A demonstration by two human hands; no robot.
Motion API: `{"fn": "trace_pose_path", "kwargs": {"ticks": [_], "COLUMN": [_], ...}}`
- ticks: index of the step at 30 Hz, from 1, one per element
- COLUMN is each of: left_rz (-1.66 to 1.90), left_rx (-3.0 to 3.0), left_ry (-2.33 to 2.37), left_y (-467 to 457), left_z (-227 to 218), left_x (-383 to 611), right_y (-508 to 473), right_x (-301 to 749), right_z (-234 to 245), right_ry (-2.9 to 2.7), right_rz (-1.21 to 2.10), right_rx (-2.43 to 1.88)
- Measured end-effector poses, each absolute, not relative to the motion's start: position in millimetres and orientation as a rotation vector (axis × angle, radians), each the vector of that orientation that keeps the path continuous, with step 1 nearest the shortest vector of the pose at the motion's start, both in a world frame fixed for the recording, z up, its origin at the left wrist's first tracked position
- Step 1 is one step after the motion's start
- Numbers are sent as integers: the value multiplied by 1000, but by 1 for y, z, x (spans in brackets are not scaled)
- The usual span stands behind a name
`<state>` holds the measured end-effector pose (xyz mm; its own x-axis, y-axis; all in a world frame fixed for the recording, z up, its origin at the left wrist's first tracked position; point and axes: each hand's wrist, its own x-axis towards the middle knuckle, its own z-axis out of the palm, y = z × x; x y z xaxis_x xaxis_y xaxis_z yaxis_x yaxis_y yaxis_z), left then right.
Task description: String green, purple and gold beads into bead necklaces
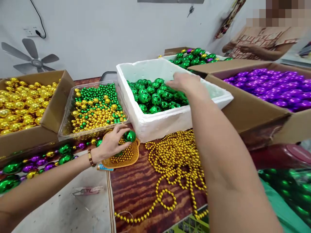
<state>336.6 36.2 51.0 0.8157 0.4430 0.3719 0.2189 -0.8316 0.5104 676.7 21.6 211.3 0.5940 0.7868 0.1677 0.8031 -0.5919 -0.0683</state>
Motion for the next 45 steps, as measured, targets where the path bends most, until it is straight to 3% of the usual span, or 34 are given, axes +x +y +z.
{"fn": "trace_pose_path", "kwargs": {"ticks": [3, 6, 10, 14, 22, 26, 30, 34, 37, 42, 45], "left_rz": [787, 1067, 1143, 853, 56, -79, 206, 856, 1223, 786, 711], "left_rx": [2464, 2237, 2194, 2523, 2994, 3101, 3108, 2877, 2672, 2671, 2631], "left_ry": [645, 814, 741, 548, 324, 345, 452, 439, 148, 170, 317], "left_y": [47, 66, 92, 114, 118, 121, 120, 113, 101, 73, 68], "left_z": [52, 85, 145, 174, 161, 153, 166, 185, 160, 59, 30], "left_x": [332, 330, 358, 429, 537, 550, 552, 520, 454, 349, 326], "right_y": [-9, -33, -40, -37, -113, -160, -182, -183, -179, -174, -174], "right_x": [597, 517, 465, 467, 498, 504, 490, 467, 457, 447, 434], "right_z": [230, 196, 107, 58, 102, 95, 65, 41, 32, 20, 14], "right_ry": [-1477, -1744, -2054, -2135, -1878, -1733, -1695, -1596, -1551, -1663, -1708], "right_rz": [-71, 125, 235, 180, 210, 113, 210, 226, 238, 324, 353], "right_rx": [-1913, -1454, -1630, -1769, -1673, -1721, -1671, -1593, -1554, -1524, -1567]}}
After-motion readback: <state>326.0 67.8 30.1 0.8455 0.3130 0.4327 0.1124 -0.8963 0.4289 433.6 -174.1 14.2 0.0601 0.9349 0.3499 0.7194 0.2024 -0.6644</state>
